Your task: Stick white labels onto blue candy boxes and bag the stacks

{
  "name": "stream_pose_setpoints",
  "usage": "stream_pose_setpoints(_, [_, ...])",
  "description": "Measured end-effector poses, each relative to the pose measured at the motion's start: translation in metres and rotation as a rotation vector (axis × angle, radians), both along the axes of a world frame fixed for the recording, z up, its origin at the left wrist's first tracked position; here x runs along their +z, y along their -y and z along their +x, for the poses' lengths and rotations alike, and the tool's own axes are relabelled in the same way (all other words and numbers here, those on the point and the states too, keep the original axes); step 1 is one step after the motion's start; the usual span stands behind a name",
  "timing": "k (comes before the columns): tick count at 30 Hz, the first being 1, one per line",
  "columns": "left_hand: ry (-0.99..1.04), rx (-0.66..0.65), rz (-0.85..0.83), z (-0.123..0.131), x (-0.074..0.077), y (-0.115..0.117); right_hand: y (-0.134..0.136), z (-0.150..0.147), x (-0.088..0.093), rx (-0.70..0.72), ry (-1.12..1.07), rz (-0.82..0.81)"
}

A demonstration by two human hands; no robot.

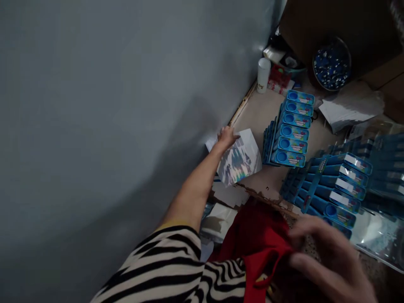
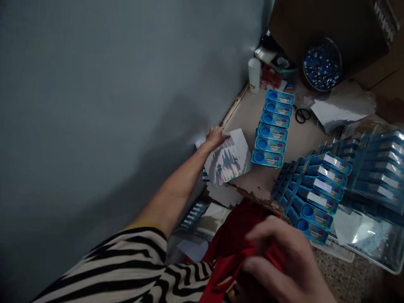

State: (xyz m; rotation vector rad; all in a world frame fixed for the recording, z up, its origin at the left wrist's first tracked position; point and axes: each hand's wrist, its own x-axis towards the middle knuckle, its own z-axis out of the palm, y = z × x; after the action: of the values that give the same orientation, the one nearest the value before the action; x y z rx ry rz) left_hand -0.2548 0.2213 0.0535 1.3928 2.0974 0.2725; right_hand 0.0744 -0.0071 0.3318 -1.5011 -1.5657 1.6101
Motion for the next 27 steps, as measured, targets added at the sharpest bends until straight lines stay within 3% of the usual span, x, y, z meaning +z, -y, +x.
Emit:
stream_pose_setpoints(3, [0.074,-0.045,-0.078,-0.005,-0.011,-0.018,-0.012,-0.04,-0.044,0.104,0.003,-0.029])
stream_pose_setpoints(5, [0.095,-0.089,-0.038,-0.014,0.0,-0.011,-0.022,-0.055,-0.078,0.071,0.053,0.069])
stream_pose_setpoints(8, [0.13,-0.242,0.083,-0.029,0.041,0.013,-0.043,-0.081,-0.116,0.065,0.105,0.385])
stream_pose_setpoints(11, [0.174,-0.384,0.148,-0.035,0.093,0.043,-0.077,-0.12,-0.131,0.077,0.276,0.697])
stream_pose_setpoints(14, [0.195,-0.44,0.169,-0.033,0.134,0.068,-0.11,-0.153,-0.136,0.101,0.524,0.818])
stream_pose_setpoints(16, [0.223,-0.439,0.188,-0.031,0.149,0.08,-0.122,-0.166,-0.141,0.139,0.625,0.84])
stream_pose_setpoints(19, [0.277,-0.371,0.199,-0.029,0.154,0.089,-0.121,-0.172,-0.154,0.225,0.68,0.876])
stream_pose_setpoints(23, [0.453,-0.262,0.073,-0.033,0.143,0.095,-0.099,-0.165,-0.169,0.284,0.696,0.93])
stream_pose_setpoints(27, [0.53,-0.247,-0.018,-0.037,0.136,0.101,-0.081,-0.152,-0.169,0.306,0.68,0.955])
